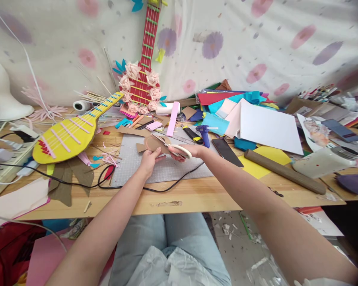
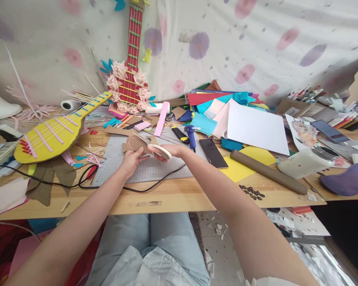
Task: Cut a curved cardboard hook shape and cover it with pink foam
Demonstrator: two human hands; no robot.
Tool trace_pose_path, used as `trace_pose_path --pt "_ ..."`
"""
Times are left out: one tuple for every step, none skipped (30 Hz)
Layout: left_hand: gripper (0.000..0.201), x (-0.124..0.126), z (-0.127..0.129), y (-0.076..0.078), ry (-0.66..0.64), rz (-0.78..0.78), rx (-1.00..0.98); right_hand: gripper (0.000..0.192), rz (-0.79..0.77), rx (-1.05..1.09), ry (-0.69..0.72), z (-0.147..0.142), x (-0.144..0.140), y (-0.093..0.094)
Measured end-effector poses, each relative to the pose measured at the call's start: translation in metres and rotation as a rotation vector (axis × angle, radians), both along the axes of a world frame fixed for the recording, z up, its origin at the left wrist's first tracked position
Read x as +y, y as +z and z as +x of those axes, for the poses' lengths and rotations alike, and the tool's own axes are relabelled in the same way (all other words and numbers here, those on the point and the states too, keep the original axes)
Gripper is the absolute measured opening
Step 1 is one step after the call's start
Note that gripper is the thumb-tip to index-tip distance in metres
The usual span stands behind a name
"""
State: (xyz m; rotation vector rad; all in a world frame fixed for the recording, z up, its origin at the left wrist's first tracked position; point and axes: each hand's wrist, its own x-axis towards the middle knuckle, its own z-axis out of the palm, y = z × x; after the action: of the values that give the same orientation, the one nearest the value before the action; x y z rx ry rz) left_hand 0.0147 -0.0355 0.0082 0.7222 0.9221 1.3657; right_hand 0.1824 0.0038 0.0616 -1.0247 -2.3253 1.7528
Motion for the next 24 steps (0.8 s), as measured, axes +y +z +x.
trace_pose_path --pt "0.028 0.0 0.0004 -0.0002 -0.005 -0.008 0.0 0.058 0.0 -0.001 -0.004 0.0003 0.0005 -0.0006" --pt "0.027 0.0001 0.0005 -0.0003 -0.011 -0.013 0.0 0.057 0.0 -0.003 -0.009 0.0007 0.0007 -0.0008" --pt "0.027 0.0003 0.0003 -0.0004 -0.016 -0.017 0.0 0.057 0.004 -0.007 -0.017 0.001 0.0005 -0.0006" --pt "0.027 0.0004 0.0 -0.0004 -0.022 -0.019 0.0 0.056 0.013 -0.014 -0.025 0.0012 0.0001 0.0002" --pt "0.027 0.0005 -0.0004 -0.0003 -0.03 -0.018 -0.001 0.056 0.024 -0.023 -0.031 0.0013 -0.0006 0.0013" --pt "0.027 0.0006 -0.0008 -0.0002 -0.037 -0.016 0.0 0.056 0.031 -0.031 -0.036 0.0014 -0.0016 0.0027" --pt "0.027 0.0007 -0.0011 -0.0001 -0.045 -0.014 0.001 0.056 0.033 -0.035 -0.039 0.0014 -0.0026 0.0042" --pt "0.027 0.0007 -0.0013 -0.0002 -0.05 -0.013 0.002 0.057 0.029 -0.036 -0.044 0.0013 -0.0036 0.0054" --pt "0.027 0.0007 -0.0014 -0.0003 -0.054 -0.013 0.004 0.057 0.018 -0.033 -0.054 0.0013 -0.0044 0.0062" --pt "0.027 0.0008 -0.0014 -0.0006 -0.056 -0.014 0.005 0.057 0.004 -0.027 -0.064 0.0014 -0.0051 0.0066" --pt "0.027 0.0008 -0.0013 -0.0009 -0.058 -0.015 0.006 0.058 -0.012 -0.02 -0.074 0.0016 -0.0055 0.0066" --pt "0.027 0.0008 -0.0011 -0.0012 -0.06 -0.017 0.006 0.058 -0.028 -0.014 -0.083 0.0018 -0.0058 0.0062" --pt "0.026 0.0008 -0.001 -0.0013 -0.063 -0.019 0.006 0.058 -0.044 -0.009 -0.093 0.0022 -0.0059 0.0056" --pt "0.026 0.0006 -0.0009 -0.0011 -0.066 -0.022 0.007 0.058 -0.058 -0.006 -0.103 0.0026 -0.0058 0.005" --pt "0.025 0.0005 -0.0008 -0.0006 -0.07 -0.026 0.008 0.058 -0.07 -0.005 -0.114 0.0031 -0.0057 0.0044" --pt "0.025 0.0002 -0.0008 0.0001 -0.074 -0.031 0.01 0.058 -0.081 -0.005 -0.126 0.0036 -0.0056 0.0041" --pt "0.024 -0.0001 -0.0009 0.0011 -0.078 -0.037 0.014 0.058 -0.092 -0.005 -0.138 0.0041 -0.0054 0.0039" --pt "0.024 -0.0004 -0.001 0.0023 -0.081 -0.043 0.02 0.058 -0.1 -0.006 -0.147 0.0046 -0.0053 0.0039" --pt "0.023 -0.0006 -0.0013 0.0035 -0.084 -0.051 0.027 0.058 -0.107 -0.008 -0.155 0.005 -0.0052 0.0041" --pt "0.023 -0.0008 -0.0016 0.0047 -0.087 -0.057 0.035 0.058 -0.114 -0.01 -0.162 0.0053 -0.0052 0.0044" --pt "0.023 -0.0009 -0.0019 0.0056 -0.089 -0.064 0.043 0.058 -0.118 -0.013 -0.17 0.0056 -0.0053 0.0048" --pt "0.023 -0.0009 -0.0023 0.0064 -0.09 -0.068 0.051 0.058 -0.118 -0.017 -0.177 0.0058 -0.0055 0.0053" --pt "0.024 -0.0008 -0.0026 0.0069 -0.093 -0.071 0.056 0.058 -0.116 -0.021 -0.184 0.0059 -0.0057 0.0058" --pt "0.024 -0.0005 -0.003 0.0072 -0.097 -0.072 0.06 0.058 -0.116 -0.025 -0.191 0.006 -0.006 0.0063"
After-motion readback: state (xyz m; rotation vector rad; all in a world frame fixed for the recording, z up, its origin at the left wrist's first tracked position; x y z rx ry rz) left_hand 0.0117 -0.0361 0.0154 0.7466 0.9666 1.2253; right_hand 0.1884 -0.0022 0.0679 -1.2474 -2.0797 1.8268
